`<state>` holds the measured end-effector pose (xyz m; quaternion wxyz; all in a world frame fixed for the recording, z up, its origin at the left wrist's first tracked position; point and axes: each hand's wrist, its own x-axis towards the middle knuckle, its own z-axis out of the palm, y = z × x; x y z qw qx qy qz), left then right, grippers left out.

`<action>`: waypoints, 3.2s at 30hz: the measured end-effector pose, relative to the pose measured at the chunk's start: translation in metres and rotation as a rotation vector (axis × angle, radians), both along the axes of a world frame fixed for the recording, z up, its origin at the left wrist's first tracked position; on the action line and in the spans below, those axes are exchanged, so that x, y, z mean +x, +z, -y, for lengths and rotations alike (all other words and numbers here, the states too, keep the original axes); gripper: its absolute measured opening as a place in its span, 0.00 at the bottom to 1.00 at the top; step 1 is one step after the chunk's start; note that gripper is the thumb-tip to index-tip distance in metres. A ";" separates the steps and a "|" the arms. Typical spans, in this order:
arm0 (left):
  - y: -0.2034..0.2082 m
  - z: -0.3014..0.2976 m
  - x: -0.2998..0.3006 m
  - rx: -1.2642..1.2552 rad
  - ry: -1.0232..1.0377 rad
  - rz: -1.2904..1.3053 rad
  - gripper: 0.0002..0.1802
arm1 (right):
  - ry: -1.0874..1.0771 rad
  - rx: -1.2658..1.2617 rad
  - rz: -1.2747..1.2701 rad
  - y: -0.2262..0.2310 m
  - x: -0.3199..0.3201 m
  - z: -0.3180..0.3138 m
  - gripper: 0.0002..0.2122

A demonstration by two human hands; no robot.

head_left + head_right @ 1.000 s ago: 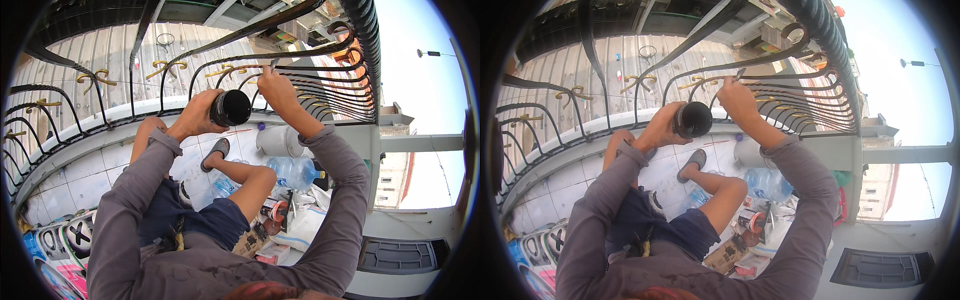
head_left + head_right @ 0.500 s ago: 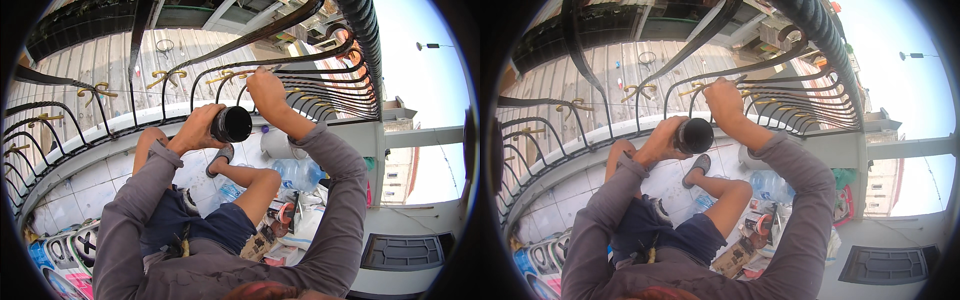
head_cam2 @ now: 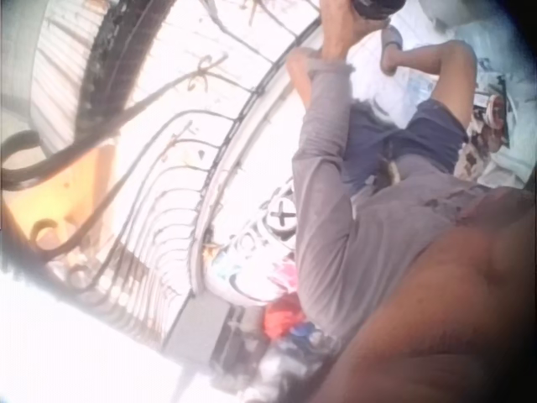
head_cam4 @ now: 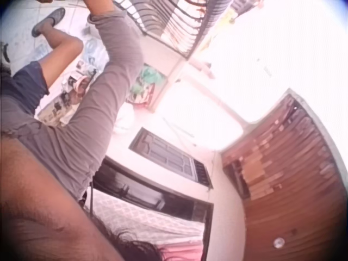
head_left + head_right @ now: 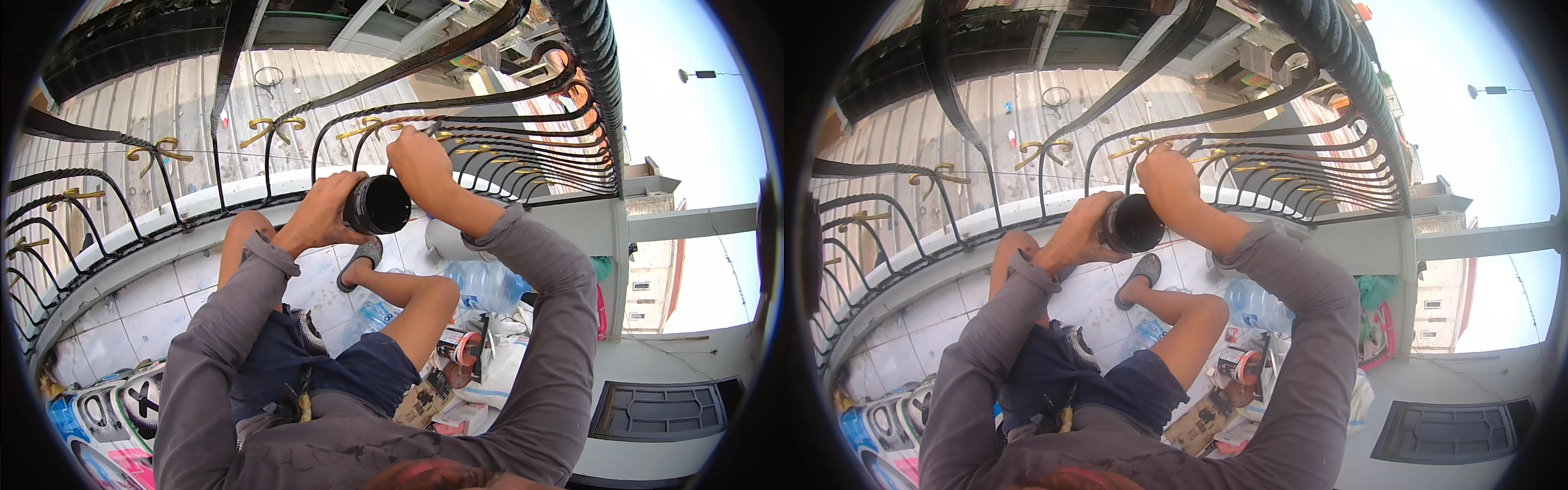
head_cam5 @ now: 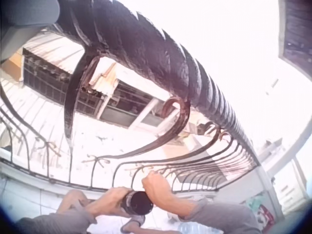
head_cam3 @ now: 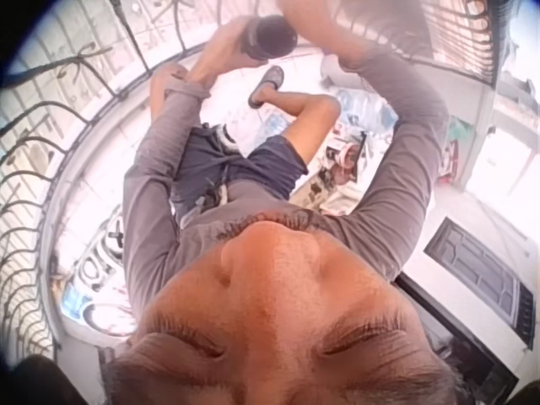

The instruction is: The person sits on a tiled balcony floor and paints the decorative metal railing with gold paint using a small brush. They repeatedly dip the brush into a paint can and apply paint to the railing's vertical bars and curved elements.

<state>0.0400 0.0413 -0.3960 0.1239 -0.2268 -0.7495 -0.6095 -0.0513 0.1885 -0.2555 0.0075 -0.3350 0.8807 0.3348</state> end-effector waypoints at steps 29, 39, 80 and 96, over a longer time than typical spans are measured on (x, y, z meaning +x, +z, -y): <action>0.004 0.000 0.003 -0.033 0.003 -0.037 0.53 | -0.038 -0.156 0.031 -0.006 0.010 -0.026 0.10; 0.008 0.005 0.002 -0.032 0.024 -0.004 0.55 | 0.135 -0.358 0.051 0.000 -0.004 -0.045 0.06; 0.013 0.051 0.006 0.081 0.103 0.102 0.51 | -0.496 -1.744 -0.122 -0.082 0.034 -0.063 0.11; 0.020 0.051 0.020 0.153 0.187 0.051 0.48 | -0.659 -2.222 0.245 -0.098 0.066 -0.069 0.14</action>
